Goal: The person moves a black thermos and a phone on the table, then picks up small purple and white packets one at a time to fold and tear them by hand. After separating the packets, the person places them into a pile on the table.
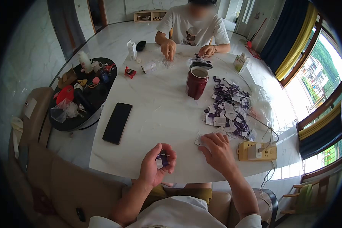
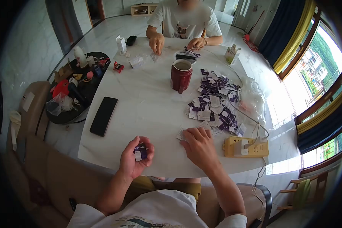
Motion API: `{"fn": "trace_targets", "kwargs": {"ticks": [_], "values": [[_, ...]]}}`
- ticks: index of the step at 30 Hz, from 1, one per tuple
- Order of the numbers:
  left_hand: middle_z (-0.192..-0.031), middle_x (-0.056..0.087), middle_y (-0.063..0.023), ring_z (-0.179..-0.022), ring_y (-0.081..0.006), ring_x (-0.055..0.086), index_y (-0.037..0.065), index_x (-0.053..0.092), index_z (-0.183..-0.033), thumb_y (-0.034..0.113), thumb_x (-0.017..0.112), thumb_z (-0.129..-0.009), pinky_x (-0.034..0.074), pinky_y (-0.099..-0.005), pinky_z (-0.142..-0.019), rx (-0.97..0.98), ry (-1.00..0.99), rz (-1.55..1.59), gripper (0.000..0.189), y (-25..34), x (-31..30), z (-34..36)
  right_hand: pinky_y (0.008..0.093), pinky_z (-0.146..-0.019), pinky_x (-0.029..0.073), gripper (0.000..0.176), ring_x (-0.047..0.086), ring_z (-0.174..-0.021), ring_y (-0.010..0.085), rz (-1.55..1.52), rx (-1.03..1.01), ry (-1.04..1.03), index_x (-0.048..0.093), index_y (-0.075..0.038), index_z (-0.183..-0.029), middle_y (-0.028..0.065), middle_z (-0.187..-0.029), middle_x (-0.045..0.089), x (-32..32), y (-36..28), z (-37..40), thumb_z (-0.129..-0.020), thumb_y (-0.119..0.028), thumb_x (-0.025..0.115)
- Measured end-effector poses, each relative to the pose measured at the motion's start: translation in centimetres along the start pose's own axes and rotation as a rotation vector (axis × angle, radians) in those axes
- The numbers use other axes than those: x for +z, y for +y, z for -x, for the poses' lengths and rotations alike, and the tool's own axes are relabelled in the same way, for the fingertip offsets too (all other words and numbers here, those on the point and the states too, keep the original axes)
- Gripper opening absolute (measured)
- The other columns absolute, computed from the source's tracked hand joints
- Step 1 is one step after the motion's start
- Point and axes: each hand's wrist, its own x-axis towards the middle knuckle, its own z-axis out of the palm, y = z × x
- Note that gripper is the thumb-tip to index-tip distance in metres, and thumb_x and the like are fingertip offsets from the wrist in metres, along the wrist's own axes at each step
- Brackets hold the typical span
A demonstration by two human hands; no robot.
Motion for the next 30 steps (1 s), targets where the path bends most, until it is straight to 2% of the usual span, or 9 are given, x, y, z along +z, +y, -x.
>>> {"fn": "trace_targets", "kwargs": {"ticks": [5, 8, 11, 12, 15, 16, 19, 22, 30], "values": [[-0.098, 0.066, -0.0123, -0.068, -0.0182, 0.062, 0.007, 0.061, -0.111, 0.033, 0.053, -0.108, 0.046, -0.0301, -0.049, 0.063, 0.046, -0.22, 0.028, -0.4, 0.8, -0.1, 0.0409, -0.087, 0.047, 0.013, 0.062, -0.099, 0.0292, 0.083, -0.176, 0.148, 0.07, -0.004, -0.097, 0.0075, -0.111, 0.068, -1.1, -0.1, -1.8, -0.086, -0.01, 0.074], [-0.096, 0.065, -0.0113, -0.064, -0.0148, 0.06, 0.005, 0.059, -0.112, 0.033, 0.053, -0.109, 0.044, -0.0282, -0.048, 0.07, 0.085, -0.392, 0.028, 0.3, 1.7, -0.6, 0.0384, -0.077, 0.05, 0.01, 0.064, -0.087, 0.0271, -0.445, 0.012, 0.143, 0.072, -0.003, -0.098, 0.008, -0.1, 0.07, -2.0, -0.8, -3.8, -0.089, -0.007, 0.07], [-0.098, 0.065, -0.0114, -0.058, -0.0125, 0.056, 0.006, 0.055, -0.113, 0.033, 0.049, -0.111, 0.04, -0.0265, -0.044, 0.014, 0.032, -0.472, 0.028, 0.1, 1.5, -1.2, 0.0359, -0.066, 0.051, 0.011, 0.066, -0.073, 0.024, -0.868, 0.225, -0.437, 0.073, -0.002, -0.101, 0.0088, -0.086, 0.07, -3.2, -1.5, -5.7, -0.092, -0.007, 0.068], [-0.1, 0.065, -0.0117, -0.056, -0.0121, 0.054, 0.007, 0.054, -0.113, 0.033, 0.047, -0.112, 0.038, -0.026, -0.042, -0.013, -0.003, -0.48, 0.027, 0.0, 1.3, -1.6, 0.0354, -0.063, 0.052, 0.015, 0.066, -0.066, 0.0216, -0.867, 0.147, -0.392, 0.074, 0.0, -0.104, 0.009, -0.075, 0.068, -2.3, -1.8, -5.9, -0.094, -0.009, 0.068], [-0.099, 0.065, -0.0123, -0.055, -0.0122, 0.054, 0.007, 0.051, -0.111, 0.035, 0.043, -0.113, 0.038, -0.0266, -0.041, -0.028, -0.139, -0.427, 0.029, -0.5, 1.0, -1.9, 0.0352, -0.062, 0.052, 0.014, 0.067, -0.066, 0.0224, -0.848, -0.065, -0.336, 0.074, 0.001, -0.103, 0.0099, -0.078, 0.069, -0.6, -2.4, -6.2, -0.094, -0.008, 0.066], [-0.103, 0.065, -0.0142, -0.058, -0.0155, 0.059, 0.005, 0.051, -0.12, 0.039, 0.038, -0.113, 0.044, -0.0283, -0.042, -0.031, -0.178, -0.415, 0.036, -0.3, 0.9, -1.9, 0.032, -0.063, 0.052, 0.014, 0.067, -0.07, 0.0215, -0.851, -0.05, -0.366, 0.074, 0.0, -0.105, 0.0122, -0.086, 0.07, -0.4, -2.5, -6.0, -0.093, -0.004, 0.068], [-0.108, 0.064, -0.0159, -0.062, -0.0195, 0.063, 0.004, 0.047, -0.135, 0.041, 0.035, -0.113, 0.051, -0.0305, -0.045, -0.061, -0.025, -0.453, 0.045, 0.4, 3.3, -0.8, 0.0334, -0.063, 0.053, 0.016, 0.068, -0.07, 0.0231, -0.769, -0.084, -0.21, 0.075, -0.001, -0.106, 0.0117, -0.089, 0.07, 0.3, -3.3, -5.0, -0.091, -0.001, 0.07], [-0.113, 0.063, -0.0171, -0.064, -0.0215, 0.065, 0.004, 0.039, -0.149, 0.042, 0.033, -0.113, 0.056, -0.0318, -0.049, -0.032, -0.091, -0.49, 0.054, 0.2, 2.8, -0.6, 0.0355, -0.062, 0.055, 0.019, 0.069, -0.07, 0.0269, -0.818, -0.113, -0.203, 0.075, -0.004, -0.106, 0.0107, -0.09, 0.069, 0.6, -3.5, -4.8, -0.087, -0.002, 0.073], [-0.089, 0.063, -0.0128, -0.057, -0.0199, 0.061, 0.003, 0.033, -0.156, 0.047, 0.03, -0.113, 0.049, -0.032, -0.045, 0.024, -0.14, -0.535, 0.061, -0.5, 1.5, -0.8, 0.0322, -0.06, 0.054, 0.016, 0.07, -0.069, 0.0223, -0.722, -0.165, -0.093, 0.075, -0.002, -0.1, 0.0115, -0.085, 0.07, 1.5, -3.5, -4.7, -0.084, 0.003, 0.076]]}}
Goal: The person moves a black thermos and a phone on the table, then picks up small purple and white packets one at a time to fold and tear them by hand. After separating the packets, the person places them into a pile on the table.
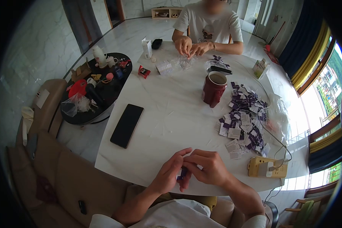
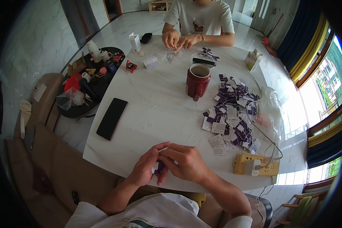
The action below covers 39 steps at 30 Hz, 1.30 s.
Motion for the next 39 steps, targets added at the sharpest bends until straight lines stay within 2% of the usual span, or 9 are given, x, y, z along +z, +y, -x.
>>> {"fn": "trace_targets", "kwargs": {"ticks": [5, 9, 13, 16, 19, 22, 27, 32, 39], "values": [[-0.079, 0.059, -0.0116, -0.055, -0.0235, 0.061, 0.007, 0.032, -0.158, 0.042, 0.036, -0.111, 0.051, -0.0374, -0.045, -0.014, 0.147, 0.205, 0.058, 0.3, 0.2, 0.4, 0.0296, -0.058, 0.055, 0.007, 0.07, -0.063, 0.0184, 0.097, 0.0, 0.238, 0.069, 0.0, -0.094, 0.0101, -0.083, 0.071, -1.5, -0.4, -0.6, -0.089, 0.004, 0.07], [-0.082, 0.06, -0.0124, -0.056, -0.0264, 0.062, 0.005, 0.044, -0.144, 0.033, 0.04, -0.108, 0.054, -0.0413, -0.046, 0.07, 0.263, 0.367, 0.046, 0.0, 0.5, 0.7, 0.0223, -0.059, 0.052, 0.003, 0.066, -0.065, 0.0078, -0.116, 0.226, 0.665, 0.067, 0.003, -0.095, 0.0061, -0.079, 0.07, -4.1, 0.2, -1.6, -0.093, 0.005, 0.067], [-0.083, 0.059, -0.0135, -0.055, -0.0274, 0.061, 0.003, 0.054, -0.112, 0.022, 0.042, -0.103, 0.053, -0.0413, -0.044, 0.071, 0.207, 0.375, 0.024, -1.0, 0.2, 0.8, 0.0269, -0.054, 0.052, 0.007, 0.067, -0.058, 0.0144, 0.33, -0.097, 0.461, 0.068, -0.001, -0.096, 0.0067, -0.077, 0.069, -3.1, 0.7, -5.4, -0.09, 0.003, 0.07], [-0.081, 0.057, -0.0135, -0.054, -0.0267, 0.059, 0.004, 0.052, -0.099, 0.017, 0.041, -0.098, 0.049, -0.0389, -0.041, 0.043, 0.136, 0.365, 0.017, -1.4, -0.8, 0.8, 0.0341, -0.056, 0.049, 0.009, 0.066, -0.062, 0.0206, 0.635, -0.236, 0.241, 0.064, -0.007, -0.088, 0.0045, -0.077, 0.065, 0.8, 3.0, -7.1, -0.09, -0.012, 0.071], [-0.082, 0.057, -0.0127, -0.052, -0.0201, 0.054, 0.005, 0.053, -0.1, 0.018, 0.044, -0.099, 0.039, -0.0292, -0.037, 0.014, 0.129, 0.349, 0.016, -0.6, -0.9, 1.0, 0.0358, -0.061, 0.047, 0.015, 0.068, -0.071, 0.0205, 0.791, -0.223, 0.038, 0.06, -0.01, -0.086, 0.0031, -0.079, 0.063, 4.6, 5.0, -8.1, -0.091, -0.021, 0.069], [-0.083, 0.057, -0.012, -0.052, -0.0168, 0.052, 0.007, 0.053, -0.099, 0.024, 0.045, -0.103, 0.036, -0.0277, -0.037, 0.034, 0.145, 0.312, 0.019, -0.1, -0.5, 1.0, 0.0367, -0.061, 0.047, 0.014, 0.068, -0.072, 0.0213, 0.742, -0.24, 0.032, 0.06, -0.01, -0.089, 0.0033, -0.08, 0.063, 5.8, 4.9, -8.3, -0.09, -0.02, 0.07], [-0.085, 0.057, -0.0089, -0.054, -0.0137, 0.052, 0.01, 0.052, -0.099, 0.034, 0.048, -0.108, 0.037, -0.0269, -0.04, 0.057, 0.155, 0.406, 0.026, -0.7, -0.8, 0.8, 0.0412, -0.071, 0.054, 0.012, 0.07, -0.077, 0.0265, 0.595, -0.071, 0.124, 0.07, -0.007, -0.098, 0.0053, -0.086, 0.067, -1.0, 2.2, -5.4, -0.087, -0.012, 0.072], [-0.083, 0.054, -0.0035, -0.055, -0.0104, 0.047, 0.012, 0.054, -0.099, 0.037, 0.05, -0.109, 0.033, -0.0257, -0.042, 0.052, 0.176, 0.376, 0.028, -0.3, -0.3, 0.7, 0.0428, -0.086, 0.055, 0.018, 0.066, -0.104, 0.0287, 0.725, 0.266, 0.107, 0.071, -0.004, -0.101, 0.0068, -0.107, 0.069, -7.7, 1.7, -0.4, -0.083, -0.006, 0.073], [-0.082, 0.052, -0.0015, -0.057, -0.0099, 0.045, 0.012, 0.057, -0.102, 0.035, 0.053, -0.109, 0.032, -0.0261, -0.046, 0.041, 0.116, 0.407, 0.025, -0.9, -1.0, 0.9, 0.0456, -0.099, 0.046, 0.032, 0.059, -0.12, 0.0306, 0.932, 0.174, 0.113, 0.068, -0.002, -0.108, 0.0124, -0.124, 0.063, -6.6, 4.4, 0.6, -0.081, -0.014, 0.078]]}}
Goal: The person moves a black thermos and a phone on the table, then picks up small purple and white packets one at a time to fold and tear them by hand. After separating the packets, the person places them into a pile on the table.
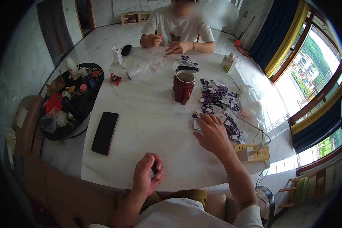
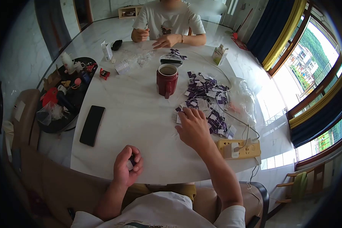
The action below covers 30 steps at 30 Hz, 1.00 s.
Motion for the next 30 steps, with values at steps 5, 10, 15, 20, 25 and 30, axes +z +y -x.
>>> {"fn": "trace_targets", "kwargs": {"ticks": [5, 10, 15, 20, 25, 30], "values": [[-0.082, 0.053, -0.0017, -0.058, -0.0103, 0.047, 0.011, 0.057, -0.103, 0.033, 0.055, -0.108, 0.033, -0.0263, -0.046, 0.008, -0.012, -0.009, 0.022, 0.1, 0.2, 0.1, 0.0462, -0.098, 0.047, 0.016, 0.065, -0.108, 0.03, 0.047, -0.014, -0.095, 0.069, -0.003, -0.094, 0.011, -0.112, 0.07, 1.7, 1.3, -0.8, -0.082, -0.012, 0.074], [-0.081, 0.054, -0.0026, -0.057, -0.0109, 0.048, 0.01, 0.057, -0.104, 0.031, 0.054, -0.107, 0.035, -0.0266, -0.046, 0.005, -0.01, -0.019, 0.021, 0.2, 0.4, 0.1, 0.0453, -0.1, 0.047, 0.011, 0.066, -0.105, 0.0292, -0.04, -0.042, 0.262, 0.07, -0.004, -0.09, 0.0098, -0.11, 0.071, 0.9, 1.2, -1.6, -0.083, -0.011, 0.073], [-0.081, 0.054, -0.0035, -0.057, -0.0114, 0.048, 0.009, 0.056, -0.105, 0.027, 0.054, -0.108, 0.036, -0.0271, -0.044, 0.02, -0.03, -0.035, 0.018, 0.0, 0.2, 0.0, 0.0564, -0.111, 0.04, 0.022, 0.065, -0.113, 0.0313, 0.011, 0.005, 0.053, 0.068, -0.005, -0.104, 0.0105, -0.115, 0.071, 0.5, 1.2, -0.8, -0.086, -0.017, 0.073], [-0.081, 0.054, -0.0043, -0.056, -0.0118, 0.049, 0.008, 0.056, -0.105, 0.025, 0.054, -0.107, 0.037, -0.0275, -0.044, 0.033, -0.037, -0.043, 0.017, -0.1, 0.2, 0.1, 0.057, -0.112, 0.038, 0.024, 0.066, -0.114, 0.0291, -0.013, 0.035, -0.084, 0.069, -0.006, -0.108, 0.0094, -0.112, 0.073, 1.2, 1.7, -0.7, -0.087, -0.017, 0.072], [-0.081, 0.054, -0.0047, -0.056, -0.0119, 0.049, 0.008, 0.056, -0.105, 0.025, 0.054, -0.107, 0.037, -0.0276, -0.044, 0.033, -0.029, -0.055, 0.017, -0.1, 0.3, 0.1, 0.051, -0.104, 0.042, 0.01, 0.068, -0.105, 0.0268, -0.115, 0.039, -0.014, 0.076, -0.01, -0.096, 0.0051, -0.108, 0.074, 0.7, 1.8, -0.4, -0.087, -0.014, 0.073], [-0.082, 0.055, -0.0051, -0.056, -0.0121, 0.049, 0.008, 0.056, -0.106, 0.024, 0.054, -0.107, 0.038, -0.0279, -0.044, 0.031, -0.023, -0.043, 0.017, 0.0, 0.3, 0.1, 0.0387, -0.08, 0.05, 0.009, 0.066, -0.079, 0.0251, -0.233, 0.114, 0.18, 0.08, -0.009, -0.094, 0.0064, -0.095, 0.073, -0.8, 1.0, -1.1, -0.087, -0.013, 0.075]]}}
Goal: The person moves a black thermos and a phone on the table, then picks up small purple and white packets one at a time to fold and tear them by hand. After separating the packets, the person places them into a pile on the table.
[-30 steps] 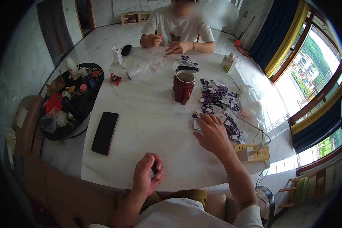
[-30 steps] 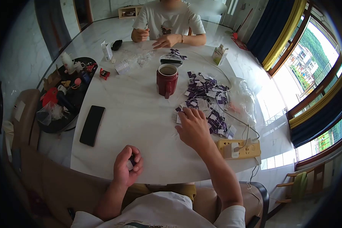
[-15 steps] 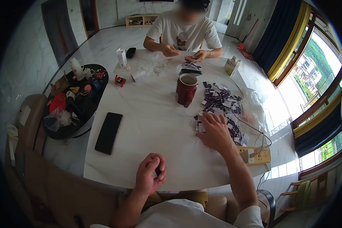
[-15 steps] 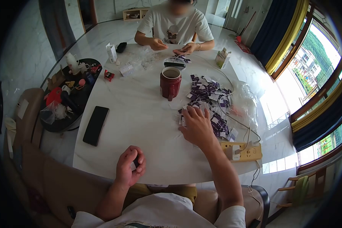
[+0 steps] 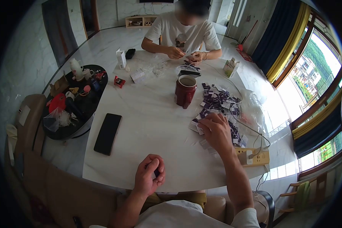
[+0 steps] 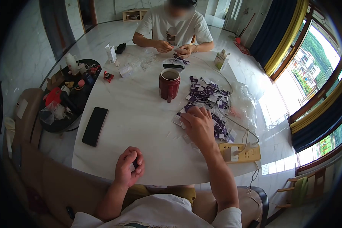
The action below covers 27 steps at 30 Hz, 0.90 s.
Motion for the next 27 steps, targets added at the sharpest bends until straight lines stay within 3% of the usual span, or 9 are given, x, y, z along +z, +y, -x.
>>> {"fn": "trace_targets", "kwargs": {"ticks": [2, 3, 6, 10, 11, 14, 17, 23, 27], "values": [[-0.084, 0.057, -0.0059, -0.056, -0.0122, 0.05, 0.008, 0.057, -0.108, 0.024, 0.054, -0.107, 0.039, -0.028, -0.045, -0.002, 0.012, 0.007, 0.016, 0.1, 0.0, 0.0, 0.033, -0.067, 0.05, 0.012, 0.064, -0.068, 0.0216, -0.206, 0.222, 0.049, 0.08, -0.009, -0.098, 0.0073, -0.088, 0.072, -0.5, -1.1, -0.7, -0.088, -0.014, 0.076], [-0.086, 0.059, -0.0065, -0.056, -0.0122, 0.051, 0.008, 0.057, -0.11, 0.024, 0.054, -0.107, 0.039, -0.0281, -0.045, -0.008, 0.02, 0.007, 0.016, 0.2, 0.1, -0.1, 0.028, -0.052, 0.045, 0.016, 0.059, -0.058, 0.0136, -0.378, 0.228, 0.071, 0.079, -0.005, -0.104, 0.0052, -0.078, 0.07, -0.4, -1.3, -1.2, -0.093, -0.017, 0.075], [-0.092, 0.063, -0.0084, -0.057, -0.0124, 0.052, 0.008, 0.058, -0.115, 0.021, 0.055, -0.107, 0.04, -0.0279, -0.045, -0.001, 0.042, -0.027, 0.016, 0.1, 0.4, -0.1, 0.0259, -0.053, 0.046, 0.022, 0.059, -0.059, 0.009, -0.795, 0.728, -0.272, 0.076, -0.001, -0.108, 0.0032, -0.078, 0.068, -1.8, -3.0, -2.1, -0.099, -0.02, 0.071], [-0.098, 0.065, -0.0096, -0.057, -0.0124, 0.052, 0.008, 0.059, -0.119, 0.017, 0.057, -0.106, 0.04, -0.0276, -0.045, 0.022, 0.056, -0.052, 0.016, 0.0, 0.5, -0.1, 0.0247, -0.055, 0.055, 0.03, 0.067, -0.061, 0.0112, -1.133, 0.629, -0.549, 0.067, -0.001, -0.126, 0.0034, -0.081, 0.068, 0.2, -3.6, -1.3, -0.102, -0.018, 0.066], [-0.101, 0.065, -0.0095, -0.057, -0.0122, 0.053, 0.007, 0.058, -0.119, 0.015, 0.058, -0.105, 0.041, -0.0276, -0.045, 0.024, 0.045, -0.037, 0.016, -0.1, 0.4, -0.2, 0.0262, -0.059, 0.059, 0.032, 0.072, -0.067, 0.0129, -1.046, 0.567, -0.604, 0.063, -0.002, -0.131, 0.0046, -0.086, 0.069, 0.5, -3.5, -1.2, -0.102, -0.014, 0.064], [-0.102, 0.066, -0.0097, -0.058, -0.0118, 0.053, 0.007, 0.058, -0.12, 0.014, 0.059, -0.105, 0.042, -0.0278, -0.045, 0.036, 0.045, -0.08, 0.016, -0.3, 0.4, -0.3, 0.0264, -0.062, 0.056, 0.032, 0.069, -0.069, 0.012, -0.87, 0.578, -0.586, 0.063, -0.002, -0.13, 0.0055, -0.085, 0.066, 2.2, -3.3, -0.7, -0.098, -0.008, 0.066], [-0.102, 0.066, -0.0101, -0.059, -0.0113, 0.053, 0.007, 0.057, -0.121, 0.015, 0.059, -0.105, 0.042, -0.0277, -0.045, 0.022, 0.024, -0.132, 0.017, -0.3, 0.5, -0.3, 0.028, -0.065, 0.052, 0.034, 0.062, -0.068, 0.0117, -0.694, 0.252, -0.416, 0.063, -0.002, -0.127, 0.0044, -0.078, 0.061, 2.2, -3.5, -0.2, -0.093, -0.003, 0.069], [-0.105, 0.065, -0.0101, -0.059, -0.0104, 0.052, 0.008, 0.057, -0.121, 0.013, 0.059, -0.105, 0.041, -0.0267, -0.046, 0.073, 0.046, -0.114, 0.017, -0.3, 0.6, -0.1, 0.0275, -0.066, 0.049, 0.035, 0.056, -0.068, 0.0092, -0.59, 0.263, -0.46, 0.066, -0.003, -0.123, 0.0021, -0.074, 0.058, 2.1, -2.0, 0.2, -0.089, 0.001, 0.071], [-0.106, 0.066, -0.0097, -0.059, -0.0098, 0.052, 0.008, 0.057, -0.121, 0.011, 0.06, -0.103, 0.04, -0.0263, -0.046, 0.057, 0.098, -0.1, 0.018, -0.1, 0.9, -0.1, 0.0262, -0.066, 0.05, 0.034, 0.059, -0.072, 0.0065, -0.815, 0.371, -0.376, 0.066, -0.002, -0.121, 0.0012, -0.08, 0.065, 2.6, -2.1, 0.5, -0.088, -0.001, 0.074]]}}
